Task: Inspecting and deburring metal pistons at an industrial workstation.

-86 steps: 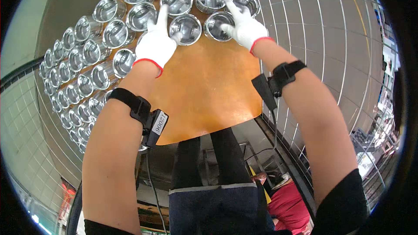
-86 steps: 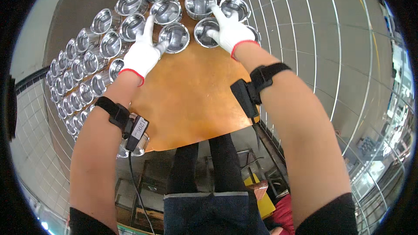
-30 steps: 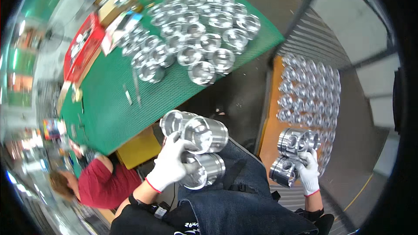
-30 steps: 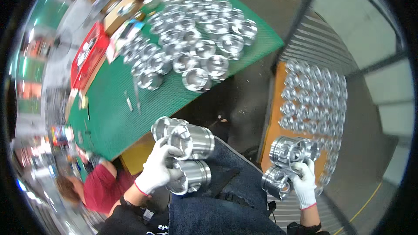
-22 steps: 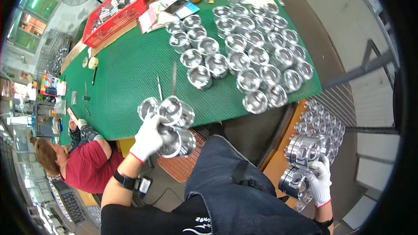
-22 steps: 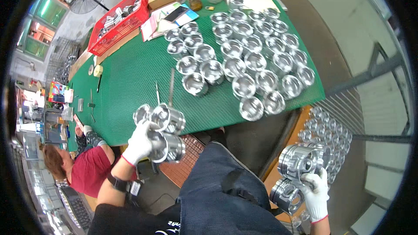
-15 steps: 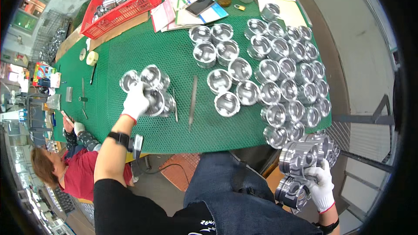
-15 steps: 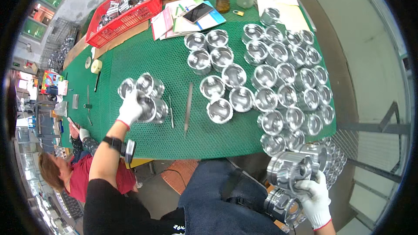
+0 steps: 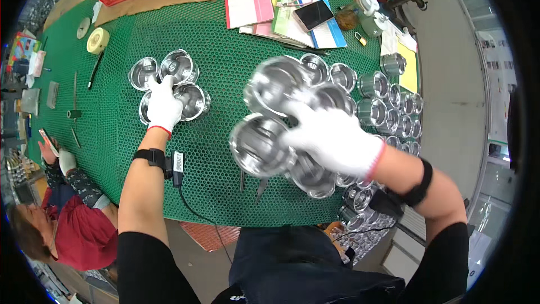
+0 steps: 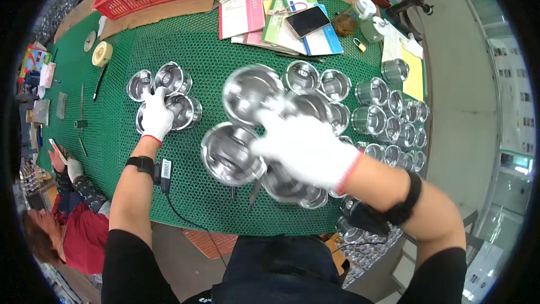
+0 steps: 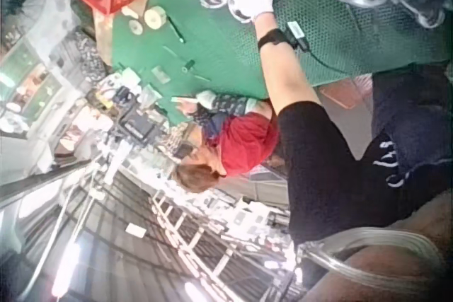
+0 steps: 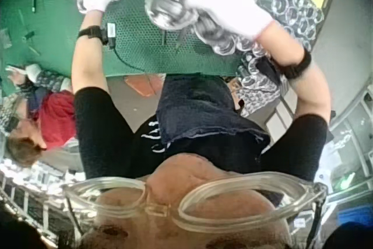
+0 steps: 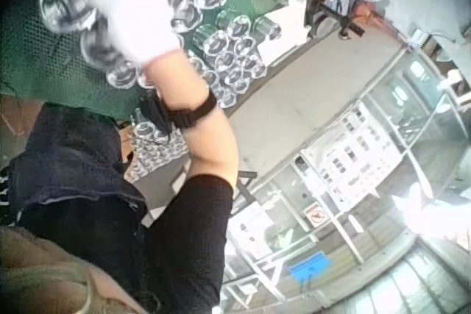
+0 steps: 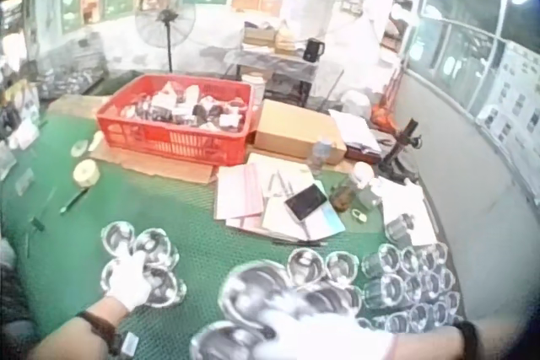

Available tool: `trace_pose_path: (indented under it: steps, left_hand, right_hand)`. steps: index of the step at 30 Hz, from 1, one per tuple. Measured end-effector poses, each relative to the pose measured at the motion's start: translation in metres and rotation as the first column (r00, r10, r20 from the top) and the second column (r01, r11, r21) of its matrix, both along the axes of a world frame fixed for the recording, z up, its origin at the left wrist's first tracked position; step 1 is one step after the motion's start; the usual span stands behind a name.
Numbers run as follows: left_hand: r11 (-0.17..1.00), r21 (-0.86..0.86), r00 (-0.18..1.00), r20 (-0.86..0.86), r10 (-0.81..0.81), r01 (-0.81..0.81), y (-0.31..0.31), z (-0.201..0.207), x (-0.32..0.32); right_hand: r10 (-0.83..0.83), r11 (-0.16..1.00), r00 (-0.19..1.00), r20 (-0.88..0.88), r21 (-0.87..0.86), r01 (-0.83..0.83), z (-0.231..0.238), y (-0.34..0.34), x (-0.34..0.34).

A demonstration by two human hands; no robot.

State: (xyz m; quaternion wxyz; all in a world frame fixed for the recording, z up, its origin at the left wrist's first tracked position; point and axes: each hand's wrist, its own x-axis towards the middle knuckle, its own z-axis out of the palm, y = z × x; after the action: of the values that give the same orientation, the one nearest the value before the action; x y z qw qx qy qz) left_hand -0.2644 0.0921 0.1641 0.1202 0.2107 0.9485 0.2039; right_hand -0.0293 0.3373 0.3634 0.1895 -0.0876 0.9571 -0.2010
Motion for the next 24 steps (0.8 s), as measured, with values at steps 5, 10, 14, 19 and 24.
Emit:
trace_pose_path:
  steps: [5,10,14,19,24]
  left_hand:
    - [0.999,-0.007,0.999,-0.015,0.039,-0.039,0.001,0.001,0.004]
    - [0.998,0.051,0.999,-0.037,0.026,-0.024,0.001,0.004,-0.002]
    - [0.996,0.067,0.992,-0.114,-0.053,0.061,-0.001,-0.005,-0.005]
    - [0.988,0.001,0.974,-0.166,-0.151,0.153,0.006,-0.001,-0.002]
    - [0.979,-0.147,0.972,-0.169,-0.164,0.14,-0.022,-0.011,-0.017]
  right_hand:
    - [0.01,1.0,1.0,0.005,-0.029,-0.01,-0.088,0.014,-0.092]
    - [0.11,0.991,0.994,0.003,0.077,-0.11,-0.136,0.025,-0.139]
    - [0.02,0.996,1.0,0.003,0.089,-0.02,-0.145,0.031,-0.136]
    - [-0.126,0.992,0.973,-0.191,-0.008,0.127,-0.048,0.038,-0.089]
    - [-0.342,0.932,0.857,-0.386,-0.257,0.256,0.016,0.048,0.064]
